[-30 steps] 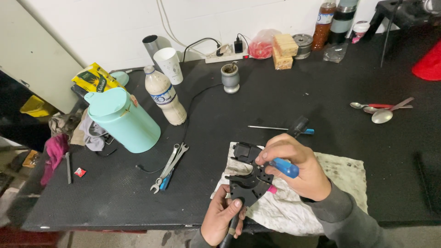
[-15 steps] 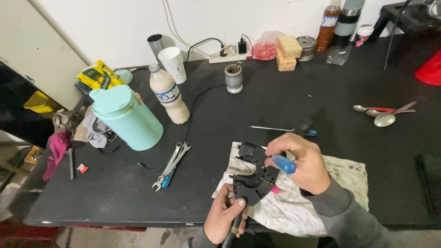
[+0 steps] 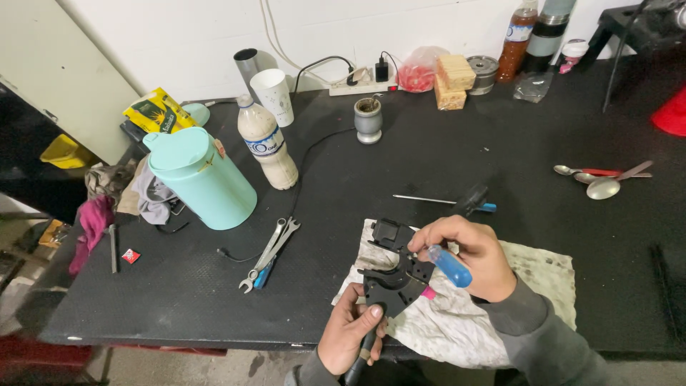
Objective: The person uses a blue-handled screwdriver to tighten screws on a black mechanical device, likely a bicycle component, resting on a white cloth. They rotate the device to access different sides and continue adjusting the screws throughout the clip.
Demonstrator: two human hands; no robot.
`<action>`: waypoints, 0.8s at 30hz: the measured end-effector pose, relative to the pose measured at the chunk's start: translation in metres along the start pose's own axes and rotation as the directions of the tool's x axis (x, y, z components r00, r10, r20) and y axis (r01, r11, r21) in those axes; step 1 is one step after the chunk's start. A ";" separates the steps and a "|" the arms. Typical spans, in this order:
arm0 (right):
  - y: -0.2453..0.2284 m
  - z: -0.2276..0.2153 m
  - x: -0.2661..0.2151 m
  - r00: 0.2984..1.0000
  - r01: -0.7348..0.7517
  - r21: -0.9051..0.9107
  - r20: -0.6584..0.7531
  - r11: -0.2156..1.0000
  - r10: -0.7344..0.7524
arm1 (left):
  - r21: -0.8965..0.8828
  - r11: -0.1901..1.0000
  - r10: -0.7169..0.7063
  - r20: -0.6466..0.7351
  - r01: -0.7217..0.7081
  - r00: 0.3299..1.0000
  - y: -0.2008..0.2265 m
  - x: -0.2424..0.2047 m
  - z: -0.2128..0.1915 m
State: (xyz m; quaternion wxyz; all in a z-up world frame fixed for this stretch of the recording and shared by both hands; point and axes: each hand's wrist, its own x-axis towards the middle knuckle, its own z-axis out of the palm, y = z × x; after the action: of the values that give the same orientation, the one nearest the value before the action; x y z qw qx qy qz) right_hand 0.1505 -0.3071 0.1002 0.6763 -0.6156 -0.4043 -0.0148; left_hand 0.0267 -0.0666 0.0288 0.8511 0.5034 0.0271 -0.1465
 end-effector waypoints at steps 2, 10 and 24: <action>0.000 -0.001 -0.003 1.000 -0.030 -0.053 -0.004 0.998 0.030 | -0.005 1.000 -0.011 0.001 0.011 1.000 0.000 -0.001 0.000; -0.015 0.005 0.006 1.000 -0.012 -0.022 0.026 1.000 0.012 | 0.002 1.000 -0.007 -0.012 0.007 1.000 0.000 -0.002 0.000; -0.008 0.006 0.004 0.999 -0.033 0.180 0.038 0.983 0.027 | -0.072 0.997 0.005 0.060 -0.001 0.998 -0.006 -0.002 -0.004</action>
State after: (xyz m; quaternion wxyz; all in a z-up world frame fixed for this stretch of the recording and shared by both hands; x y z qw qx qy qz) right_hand 0.1459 -0.3017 0.1086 0.7221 -0.5580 -0.4066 0.0429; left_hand 0.0235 -0.0654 0.0226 0.8693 0.4680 0.0058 -0.1591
